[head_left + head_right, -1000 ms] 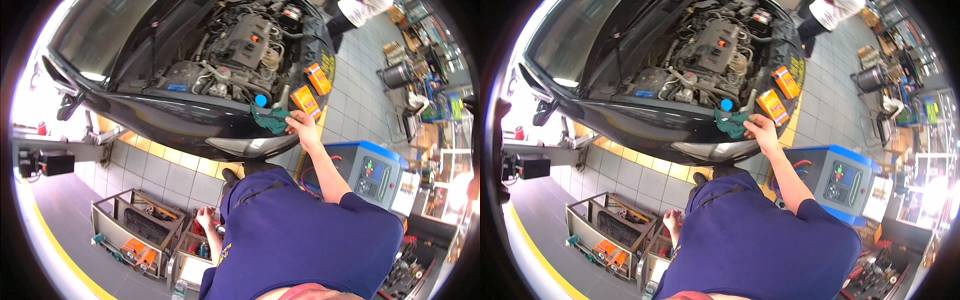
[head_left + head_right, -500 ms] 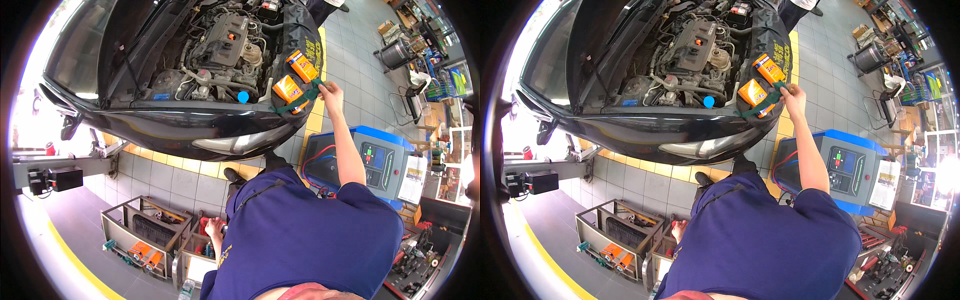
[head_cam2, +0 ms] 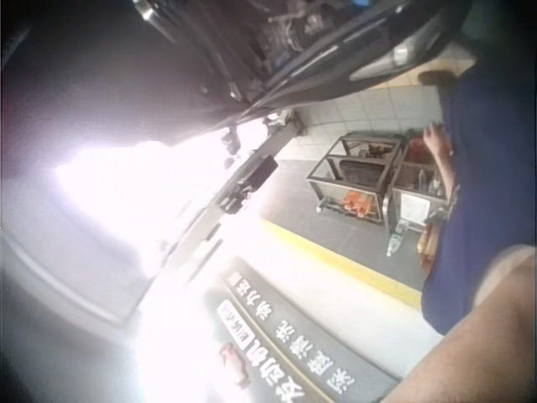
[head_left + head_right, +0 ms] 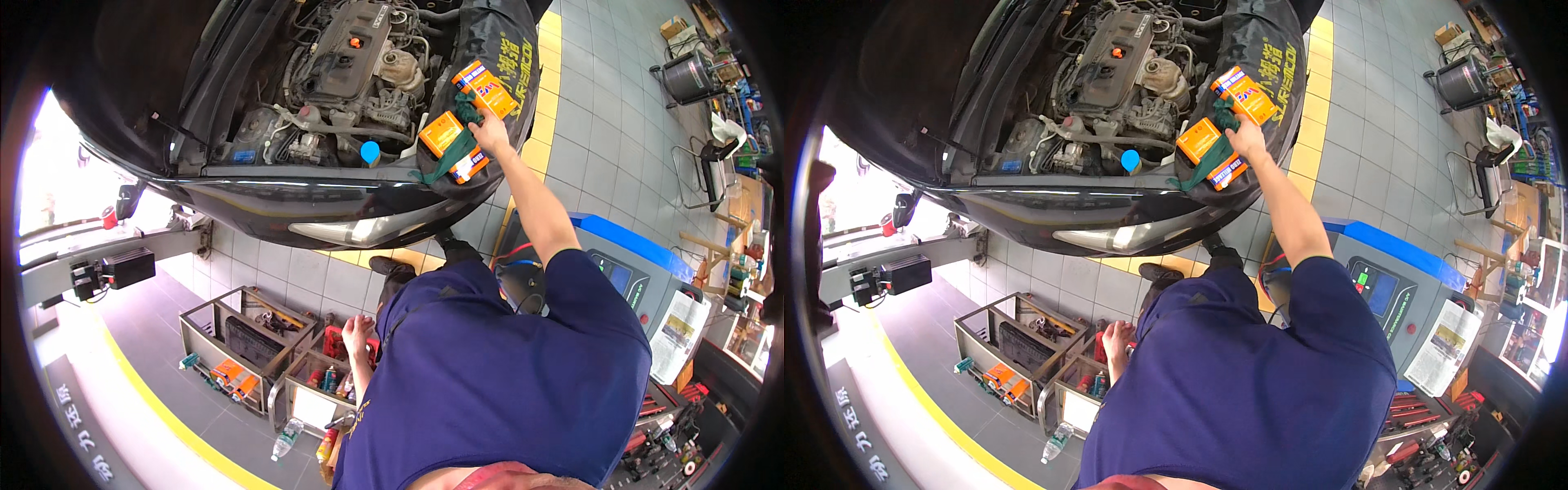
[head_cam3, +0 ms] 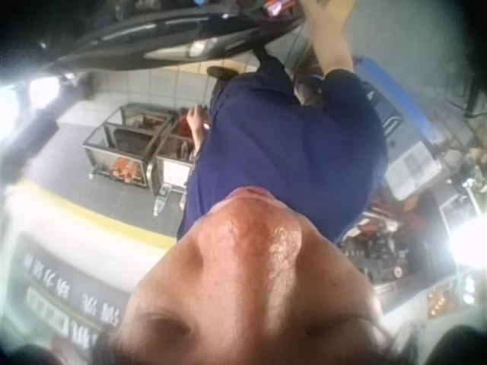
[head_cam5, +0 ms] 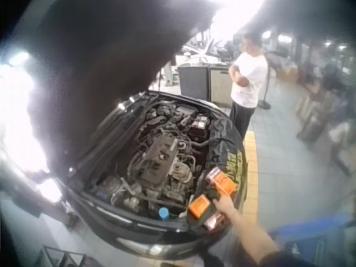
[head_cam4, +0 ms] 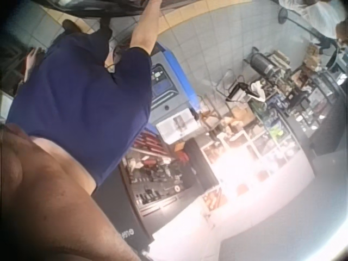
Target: The person opens two orange bottles of engine additive, pours each into the engine through the filler opening, and closes the bottles. The person also wipes the engine bay with a green cloth and handles an orange dipstick.
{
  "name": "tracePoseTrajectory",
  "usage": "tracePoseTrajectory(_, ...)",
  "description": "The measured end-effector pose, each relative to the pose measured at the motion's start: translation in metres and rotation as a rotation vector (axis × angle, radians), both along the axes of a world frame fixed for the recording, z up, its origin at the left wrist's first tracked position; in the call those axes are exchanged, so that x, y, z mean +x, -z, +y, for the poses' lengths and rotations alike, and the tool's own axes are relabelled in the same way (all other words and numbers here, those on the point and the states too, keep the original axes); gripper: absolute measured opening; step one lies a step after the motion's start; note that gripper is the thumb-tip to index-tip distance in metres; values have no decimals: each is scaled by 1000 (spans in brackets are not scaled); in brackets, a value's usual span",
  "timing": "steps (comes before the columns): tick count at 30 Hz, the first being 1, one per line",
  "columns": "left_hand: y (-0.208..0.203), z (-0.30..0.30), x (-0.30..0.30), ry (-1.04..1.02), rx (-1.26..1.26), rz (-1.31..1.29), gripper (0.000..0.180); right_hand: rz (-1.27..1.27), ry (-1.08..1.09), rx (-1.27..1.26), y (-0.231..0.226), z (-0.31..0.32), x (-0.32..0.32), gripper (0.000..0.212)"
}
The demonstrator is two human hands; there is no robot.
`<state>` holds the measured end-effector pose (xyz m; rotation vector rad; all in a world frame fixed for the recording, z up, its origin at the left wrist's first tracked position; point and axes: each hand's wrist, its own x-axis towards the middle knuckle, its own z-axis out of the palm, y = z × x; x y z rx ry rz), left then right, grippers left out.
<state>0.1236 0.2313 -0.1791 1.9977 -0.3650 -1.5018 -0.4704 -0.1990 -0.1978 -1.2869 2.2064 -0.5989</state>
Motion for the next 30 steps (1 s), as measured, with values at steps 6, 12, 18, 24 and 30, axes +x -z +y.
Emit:
tracePoseTrajectory(6,-27,-32,-15,9,-87,-109,29,-171,-80,116,5,79,32,104)
tracePoseTrajectory(12,-19,-31,-28,53,-29,-92,31,-797,-11,355,-8,72,17,77)
tracePoseTrajectory(18,-19,-55,-42,102,-42,-124,36,-1135,193,432,-48,85,19,58)
tracePoseTrajectory(24,-43,-124,-73,304,-272,-184,31,-1514,392,529,-98,144,24,60)
tracePoseTrajectory(30,-125,-220,-149,790,-536,-296,62,-1687,646,604,-181,191,70,56)
